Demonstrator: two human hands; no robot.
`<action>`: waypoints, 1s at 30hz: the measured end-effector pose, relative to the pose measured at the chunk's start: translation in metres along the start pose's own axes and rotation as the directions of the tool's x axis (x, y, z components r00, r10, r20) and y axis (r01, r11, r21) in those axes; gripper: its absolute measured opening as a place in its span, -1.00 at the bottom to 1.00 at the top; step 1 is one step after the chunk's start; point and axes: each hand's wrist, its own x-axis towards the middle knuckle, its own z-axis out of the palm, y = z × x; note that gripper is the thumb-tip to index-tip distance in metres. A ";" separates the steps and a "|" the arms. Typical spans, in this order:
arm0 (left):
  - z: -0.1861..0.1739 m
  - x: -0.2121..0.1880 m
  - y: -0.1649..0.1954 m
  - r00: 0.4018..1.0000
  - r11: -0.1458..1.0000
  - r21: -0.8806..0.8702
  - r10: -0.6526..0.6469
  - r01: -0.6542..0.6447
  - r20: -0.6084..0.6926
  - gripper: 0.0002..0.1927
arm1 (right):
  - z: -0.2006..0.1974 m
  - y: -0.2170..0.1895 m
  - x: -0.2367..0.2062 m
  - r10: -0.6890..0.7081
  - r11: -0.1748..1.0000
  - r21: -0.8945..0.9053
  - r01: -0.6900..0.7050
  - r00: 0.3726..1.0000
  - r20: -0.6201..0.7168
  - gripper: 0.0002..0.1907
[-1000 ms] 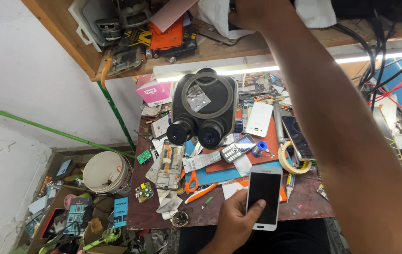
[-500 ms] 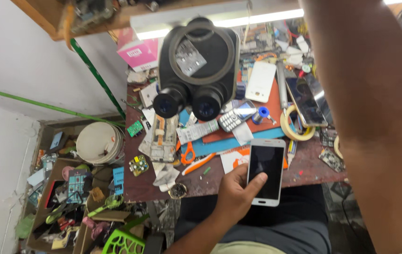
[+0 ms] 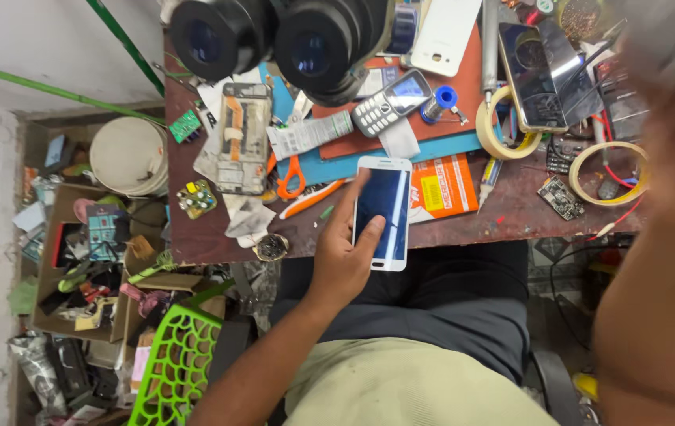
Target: The person disassembles a feature phone, uses a hot air gun on its back, and reassembles it. They then test the phone by pressing buttons and navigating menus. The person also handles a white smartphone, removing its back cover and battery.
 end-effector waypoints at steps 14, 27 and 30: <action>0.003 -0.031 -0.045 0.973 0.965 0.181 -0.209 0.188 0.099 -0.77 | -0.016 0.146 -0.189 0.725 0.673 0.349 -0.652 0.675 -0.138 -0.63; -0.039 -0.031 -0.050 0.940 0.955 0.028 -0.295 0.295 0.169 -0.79 | -0.056 0.175 -0.221 0.846 0.531 0.245 -0.811 0.490 -0.209 -0.69; -0.041 -0.031 -0.053 0.942 0.956 0.008 -0.291 0.294 0.167 -0.80 | -0.058 0.167 -0.213 0.760 0.635 0.207 -0.744 0.554 -0.340 -0.76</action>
